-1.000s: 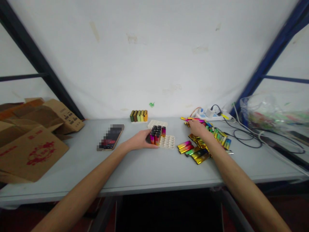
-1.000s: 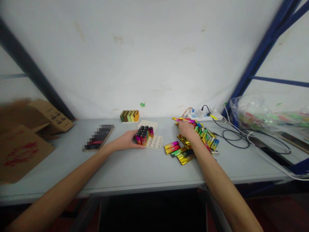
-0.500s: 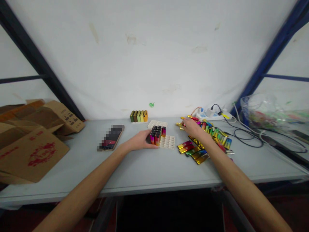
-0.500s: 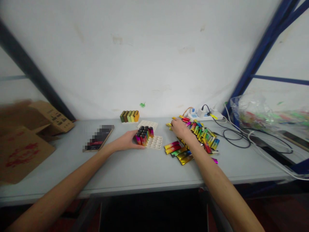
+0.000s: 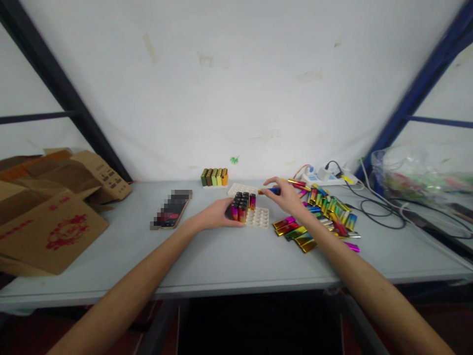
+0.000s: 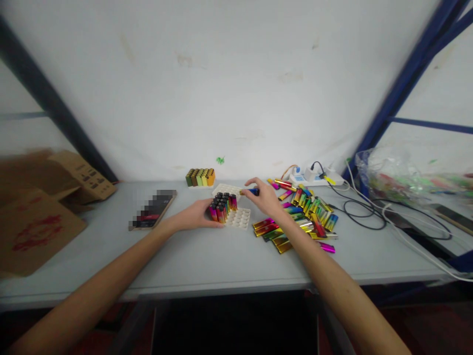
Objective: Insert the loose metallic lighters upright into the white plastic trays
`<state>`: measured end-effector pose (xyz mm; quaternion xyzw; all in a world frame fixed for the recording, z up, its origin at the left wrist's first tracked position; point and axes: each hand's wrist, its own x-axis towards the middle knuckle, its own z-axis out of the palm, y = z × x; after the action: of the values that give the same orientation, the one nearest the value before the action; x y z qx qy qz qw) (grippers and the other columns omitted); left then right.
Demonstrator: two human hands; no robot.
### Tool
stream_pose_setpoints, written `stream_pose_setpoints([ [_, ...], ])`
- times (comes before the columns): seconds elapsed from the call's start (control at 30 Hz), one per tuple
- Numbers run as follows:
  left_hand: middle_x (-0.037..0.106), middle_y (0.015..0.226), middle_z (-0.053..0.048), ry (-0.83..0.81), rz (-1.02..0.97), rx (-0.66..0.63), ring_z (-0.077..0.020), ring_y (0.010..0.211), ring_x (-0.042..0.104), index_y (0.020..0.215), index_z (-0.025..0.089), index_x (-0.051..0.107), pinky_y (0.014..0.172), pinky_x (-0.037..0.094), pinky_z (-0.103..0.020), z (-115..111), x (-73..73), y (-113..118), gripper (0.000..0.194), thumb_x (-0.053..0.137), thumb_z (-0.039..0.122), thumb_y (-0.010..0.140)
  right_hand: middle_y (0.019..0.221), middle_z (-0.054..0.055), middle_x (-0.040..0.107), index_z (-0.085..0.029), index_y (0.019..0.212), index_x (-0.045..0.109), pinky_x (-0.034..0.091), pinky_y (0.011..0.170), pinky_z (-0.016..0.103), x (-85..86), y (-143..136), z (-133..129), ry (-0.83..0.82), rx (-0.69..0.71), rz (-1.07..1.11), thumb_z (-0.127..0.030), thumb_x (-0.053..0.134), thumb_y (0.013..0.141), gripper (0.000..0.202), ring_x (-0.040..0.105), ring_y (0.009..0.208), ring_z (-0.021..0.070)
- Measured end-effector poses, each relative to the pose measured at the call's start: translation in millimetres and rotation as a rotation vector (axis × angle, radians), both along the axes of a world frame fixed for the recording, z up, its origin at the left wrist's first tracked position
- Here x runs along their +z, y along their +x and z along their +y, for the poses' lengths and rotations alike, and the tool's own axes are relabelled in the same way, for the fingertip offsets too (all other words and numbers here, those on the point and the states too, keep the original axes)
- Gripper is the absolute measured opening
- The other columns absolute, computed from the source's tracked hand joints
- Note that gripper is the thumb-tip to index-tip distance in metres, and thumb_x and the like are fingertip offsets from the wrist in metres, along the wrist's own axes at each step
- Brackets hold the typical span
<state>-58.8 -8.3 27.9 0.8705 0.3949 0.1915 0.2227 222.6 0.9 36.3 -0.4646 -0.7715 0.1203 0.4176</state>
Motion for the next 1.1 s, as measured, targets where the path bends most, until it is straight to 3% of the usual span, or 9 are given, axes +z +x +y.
stream_pose_setpoints([
  [0.1,0.069,0.134,-0.011,-0.001,-0.007,0.000,-0.0357,0.120,0.065,0.137,0.018,0.059,0.107,0.049,-0.044,0.9,-2.1,-0.6,0.082,0.082,0.061,0.071,0.066,0.000,0.061,-0.019,0.083,0.065,0.039,0.059,0.028,-4.6,-3.3,3.9,-0.075,0.015,0.100,-0.060,0.071,0.085,0.041,0.053,0.061,0.0164],
  [0.2,0.067,0.138,-0.011,0.000,-0.012,-0.005,-0.0357,0.125,0.063,0.139,0.018,0.057,0.110,0.048,-0.045,1.4,-3.3,-0.9,0.084,0.082,0.061,0.071,0.062,-0.001,0.055,-0.020,0.070,0.056,0.038,0.059,0.028,-6.8,-7.3,5.1,-0.128,0.049,0.128,-0.066,0.063,0.087,0.050,0.051,0.062,0.0160],
  [0.33,0.065,0.142,-0.011,0.000,-0.011,-0.003,-0.0362,0.128,0.062,0.141,0.018,0.056,0.112,0.046,-0.046,1.4,-2.9,-0.7,0.087,0.083,0.061,0.070,0.070,-0.001,0.055,-0.022,0.073,0.049,0.042,0.063,0.029,-5.6,-14.8,-1.9,-0.152,0.117,0.181,-0.067,0.048,0.096,0.051,0.054,0.067,0.0158],
  [0.5,0.064,0.143,-0.012,-0.003,-0.016,0.000,-0.0362,0.128,0.062,0.141,0.018,0.057,0.112,0.046,-0.045,0.9,-2.1,-0.4,0.087,0.084,0.061,0.070,0.074,-0.003,0.058,-0.023,0.094,0.052,0.048,0.059,0.028,-6.8,-23.6,-9.8,-0.428,0.354,0.433,-0.068,0.052,0.094,0.045,0.057,0.060,0.0133],
  [0.63,0.066,0.140,-0.011,0.002,-0.016,-0.011,-0.0357,0.126,0.063,0.141,0.019,0.057,0.111,0.047,-0.044,-0.3,-0.8,-0.1,0.086,0.083,0.063,0.071,0.059,-0.010,0.036,-0.024,0.090,0.050,0.031,0.045,0.022,-8.7,-29.1,-11.3,-0.505,0.375,0.552,-0.070,0.056,0.090,0.047,0.034,0.047,0.0087],
  [0.8,0.068,0.136,-0.011,-0.005,-0.009,-0.007,-0.0358,0.121,0.065,0.137,0.018,0.059,0.108,0.049,-0.044,-0.5,-0.3,-0.1,0.083,0.083,0.062,0.071,0.053,-0.008,0.026,-0.022,0.066,0.042,0.014,0.044,0.023,-7.9,-31.9,-13.1,-0.599,0.321,0.588,-0.076,0.044,0.092,0.059,0.019,0.045,0.0075],
  [0.93,0.068,0.137,-0.011,-0.003,-0.008,-0.006,-0.0352,0.122,0.065,0.137,0.018,0.059,0.108,0.049,-0.043,0.2,-0.9,-0.1,0.082,0.082,0.061,0.071,0.049,-0.007,0.025,-0.023,0.060,0.039,0.015,0.044,0.025,-6.5,-33.5,-14.6,-0.642,0.277,0.583,-0.062,0.042,0.096,0.054,0.019,0.043,0.0083],
  [1.1,0.069,0.134,-0.010,-0.005,-0.017,-0.007,-0.0350,0.119,0.066,0.135,0.018,0.061,0.106,0.050,-0.044,-0.2,-0.8,0.2,0.081,0.083,0.061,0.070,0.046,-0.005,0.029,-0.023,0.055,0.037,0.020,0.043,0.027,-6.0,-35.5,-17.1,-0.517,0.215,0.521,-0.041,0.038,0.095,0.044,0.025,0.041,0.0099],
])
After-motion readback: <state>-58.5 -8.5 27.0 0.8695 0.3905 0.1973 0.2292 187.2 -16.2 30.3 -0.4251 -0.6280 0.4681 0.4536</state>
